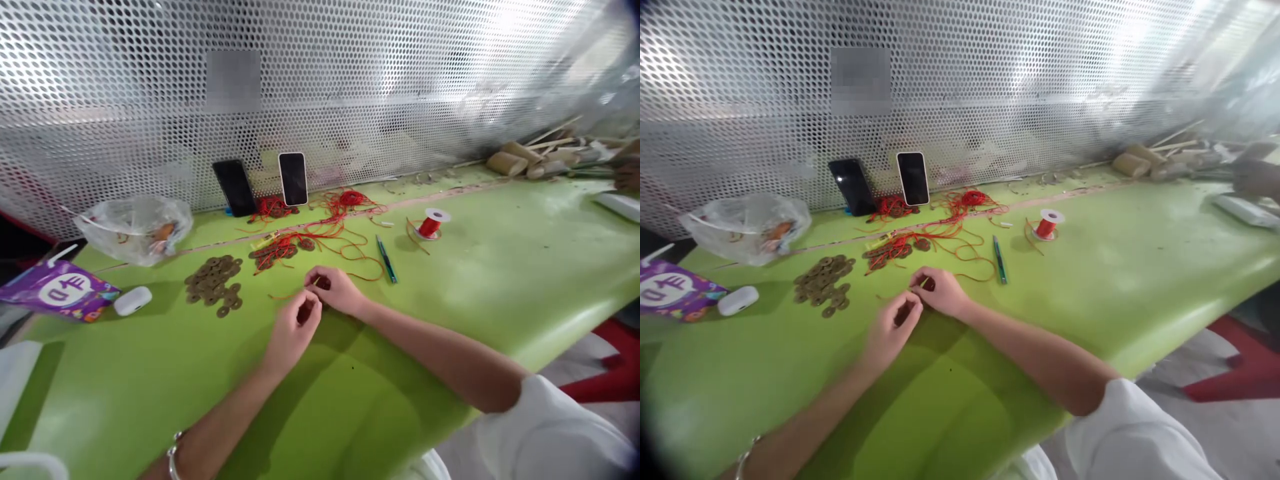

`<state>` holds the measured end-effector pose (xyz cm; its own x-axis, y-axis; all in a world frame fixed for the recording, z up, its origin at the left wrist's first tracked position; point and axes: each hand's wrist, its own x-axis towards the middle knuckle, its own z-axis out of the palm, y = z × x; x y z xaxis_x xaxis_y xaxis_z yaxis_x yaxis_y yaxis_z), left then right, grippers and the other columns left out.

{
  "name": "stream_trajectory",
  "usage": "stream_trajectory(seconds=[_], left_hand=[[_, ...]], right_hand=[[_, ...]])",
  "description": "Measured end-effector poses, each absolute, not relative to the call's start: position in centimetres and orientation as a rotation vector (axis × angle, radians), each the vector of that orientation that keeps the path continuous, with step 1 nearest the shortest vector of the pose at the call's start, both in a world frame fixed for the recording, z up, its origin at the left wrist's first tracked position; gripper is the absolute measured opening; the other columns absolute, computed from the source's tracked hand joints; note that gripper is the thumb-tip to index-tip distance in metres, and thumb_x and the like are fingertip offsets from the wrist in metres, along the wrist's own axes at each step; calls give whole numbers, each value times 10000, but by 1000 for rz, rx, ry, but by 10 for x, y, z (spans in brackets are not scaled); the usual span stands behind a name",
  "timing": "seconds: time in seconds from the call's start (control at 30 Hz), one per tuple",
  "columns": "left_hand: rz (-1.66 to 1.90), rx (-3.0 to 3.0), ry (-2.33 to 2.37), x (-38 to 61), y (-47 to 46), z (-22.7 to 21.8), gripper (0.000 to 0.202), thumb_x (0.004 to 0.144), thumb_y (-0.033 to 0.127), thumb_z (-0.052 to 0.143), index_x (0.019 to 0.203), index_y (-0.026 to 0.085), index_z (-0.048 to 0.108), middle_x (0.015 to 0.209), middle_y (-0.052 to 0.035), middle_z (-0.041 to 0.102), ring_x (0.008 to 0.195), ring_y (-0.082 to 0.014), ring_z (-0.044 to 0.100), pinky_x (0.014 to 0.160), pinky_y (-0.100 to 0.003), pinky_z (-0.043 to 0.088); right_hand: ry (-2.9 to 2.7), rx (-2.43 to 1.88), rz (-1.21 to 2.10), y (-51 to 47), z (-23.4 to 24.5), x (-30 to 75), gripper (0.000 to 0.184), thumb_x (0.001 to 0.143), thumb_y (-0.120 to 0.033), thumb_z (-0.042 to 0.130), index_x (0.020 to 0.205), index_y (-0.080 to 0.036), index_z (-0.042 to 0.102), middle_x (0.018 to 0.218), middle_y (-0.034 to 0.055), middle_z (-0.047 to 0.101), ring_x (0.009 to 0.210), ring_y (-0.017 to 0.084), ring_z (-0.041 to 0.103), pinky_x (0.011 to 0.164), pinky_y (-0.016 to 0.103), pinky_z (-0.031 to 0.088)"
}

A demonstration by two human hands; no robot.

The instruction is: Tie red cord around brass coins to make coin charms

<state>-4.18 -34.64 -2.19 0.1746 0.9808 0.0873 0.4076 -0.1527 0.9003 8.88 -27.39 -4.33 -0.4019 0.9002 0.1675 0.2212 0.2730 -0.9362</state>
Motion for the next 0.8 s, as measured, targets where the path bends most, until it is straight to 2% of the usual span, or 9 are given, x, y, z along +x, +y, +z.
stream_trajectory(seconds=[0.2, 0.5, 0.8], left_hand=[[902, 1649, 1341, -47, -351, -22, 181, 867, 312, 455, 735, 192, 483, 583, 56, 388, 520, -104, 364, 487, -223, 266], [814, 1542, 1404, -50, -352, -22, 174, 862, 294, 430, 719, 202, 467, 617, 43, 427, 554, -114, 402, 519, -225, 313], [794, 1484, 1436, -57, -353, -24, 241, 871, 351, 418, 692, 200, 477, 586, 42, 405, 521, -107, 384, 477, -220, 304]], right_hand=[[-1852, -1051, 1159, -283, -35, 87, 85, 726, -113, 571, 784, -158, 616, 665, -23, 599, 543, 70, 496, 545, 182, 395], [-1853, -1086, 1167, -286, -32, 86, 89, 720, -104, 560, 764, -159, 615, 673, -9, 621, 559, 85, 526, 553, 188, 407], [-1760, -1133, 1280, -285, -32, 79, 109, 712, -89, 536, 764, -154, 606, 653, -12, 606, 531, 80, 504, 519, 178, 385]])
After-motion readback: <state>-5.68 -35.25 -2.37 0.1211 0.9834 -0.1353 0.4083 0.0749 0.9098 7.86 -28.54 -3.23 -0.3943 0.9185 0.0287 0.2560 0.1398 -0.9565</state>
